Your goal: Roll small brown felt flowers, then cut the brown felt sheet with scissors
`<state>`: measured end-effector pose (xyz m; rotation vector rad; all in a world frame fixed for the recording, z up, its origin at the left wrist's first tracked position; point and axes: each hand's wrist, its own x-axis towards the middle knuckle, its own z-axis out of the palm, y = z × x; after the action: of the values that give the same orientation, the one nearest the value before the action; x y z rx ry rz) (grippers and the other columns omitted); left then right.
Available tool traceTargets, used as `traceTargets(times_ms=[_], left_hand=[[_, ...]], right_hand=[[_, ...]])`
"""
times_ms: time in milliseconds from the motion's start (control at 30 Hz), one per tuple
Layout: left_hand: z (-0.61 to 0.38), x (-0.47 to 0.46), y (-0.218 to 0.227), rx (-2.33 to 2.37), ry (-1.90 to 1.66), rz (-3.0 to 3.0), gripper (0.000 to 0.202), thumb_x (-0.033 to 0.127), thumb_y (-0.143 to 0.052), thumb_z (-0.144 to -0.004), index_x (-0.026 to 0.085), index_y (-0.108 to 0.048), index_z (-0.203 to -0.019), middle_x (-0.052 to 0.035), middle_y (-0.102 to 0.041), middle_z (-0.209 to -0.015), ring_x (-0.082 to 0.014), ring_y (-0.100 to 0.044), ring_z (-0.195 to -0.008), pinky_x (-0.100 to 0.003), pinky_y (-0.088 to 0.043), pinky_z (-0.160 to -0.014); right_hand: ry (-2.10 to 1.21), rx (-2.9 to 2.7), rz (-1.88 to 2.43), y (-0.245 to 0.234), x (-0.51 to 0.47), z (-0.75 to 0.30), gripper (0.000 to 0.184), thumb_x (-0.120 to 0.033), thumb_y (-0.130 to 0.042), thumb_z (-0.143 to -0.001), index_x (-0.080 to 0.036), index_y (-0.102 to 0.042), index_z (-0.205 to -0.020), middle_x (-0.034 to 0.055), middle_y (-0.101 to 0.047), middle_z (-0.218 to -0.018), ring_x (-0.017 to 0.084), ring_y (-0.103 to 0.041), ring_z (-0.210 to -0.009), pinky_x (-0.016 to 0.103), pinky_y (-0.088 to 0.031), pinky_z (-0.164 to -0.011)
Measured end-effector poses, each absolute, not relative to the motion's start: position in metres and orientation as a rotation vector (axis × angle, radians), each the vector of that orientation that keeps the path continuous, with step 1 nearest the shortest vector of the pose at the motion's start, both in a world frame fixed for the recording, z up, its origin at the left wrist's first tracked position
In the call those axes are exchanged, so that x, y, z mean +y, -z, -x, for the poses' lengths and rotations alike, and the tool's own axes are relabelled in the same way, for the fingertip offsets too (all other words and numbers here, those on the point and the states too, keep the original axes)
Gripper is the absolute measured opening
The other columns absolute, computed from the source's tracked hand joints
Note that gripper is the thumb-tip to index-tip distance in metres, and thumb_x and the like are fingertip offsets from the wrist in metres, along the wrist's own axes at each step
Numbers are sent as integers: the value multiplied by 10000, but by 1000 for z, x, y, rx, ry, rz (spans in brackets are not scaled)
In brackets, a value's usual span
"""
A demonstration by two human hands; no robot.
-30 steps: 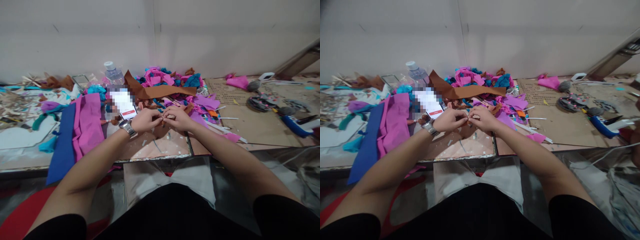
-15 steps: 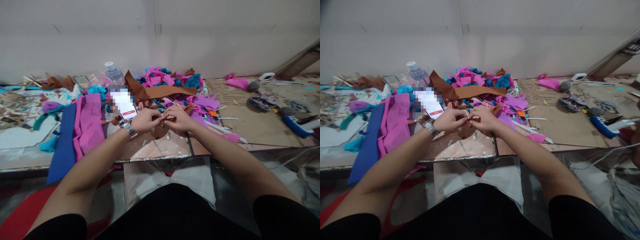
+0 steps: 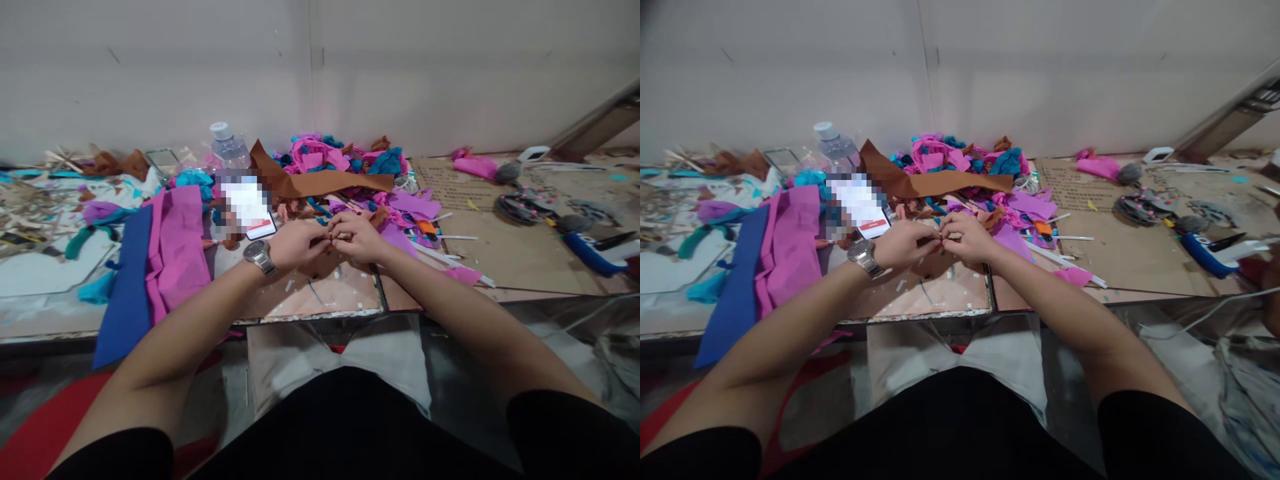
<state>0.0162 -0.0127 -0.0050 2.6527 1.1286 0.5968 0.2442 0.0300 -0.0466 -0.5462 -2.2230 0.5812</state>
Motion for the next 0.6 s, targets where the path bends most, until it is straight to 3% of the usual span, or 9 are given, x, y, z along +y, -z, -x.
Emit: traceTargets(times_ms=[233, 600], left_hand=[[-9, -8, -2, 1198, -619, -2492, 304, 333, -543, -996, 174, -776, -881, -31, -744, -749, -155, -593, -636, -314, -386, -681], [-5, -5, -2, 1124, -584, -2375, 238, 341, -617, -938, 170, -780, -916, -32, -801, -837, -159, -665, -708, -293, -437, -708]], right_hand=[[-519, -2168, 550, 47, 35, -246, 88, -234, -719, -890, -231, -755, -809, 72, -752, -1022, 247, -716, -979, 439, -555, -922], [-503, -2212, 634, 42, 33, -248, 99, -244, -693, -889, -230, -713, -793, 69, -766, -1000, 254, -708, -985, 436, -523, -932]])
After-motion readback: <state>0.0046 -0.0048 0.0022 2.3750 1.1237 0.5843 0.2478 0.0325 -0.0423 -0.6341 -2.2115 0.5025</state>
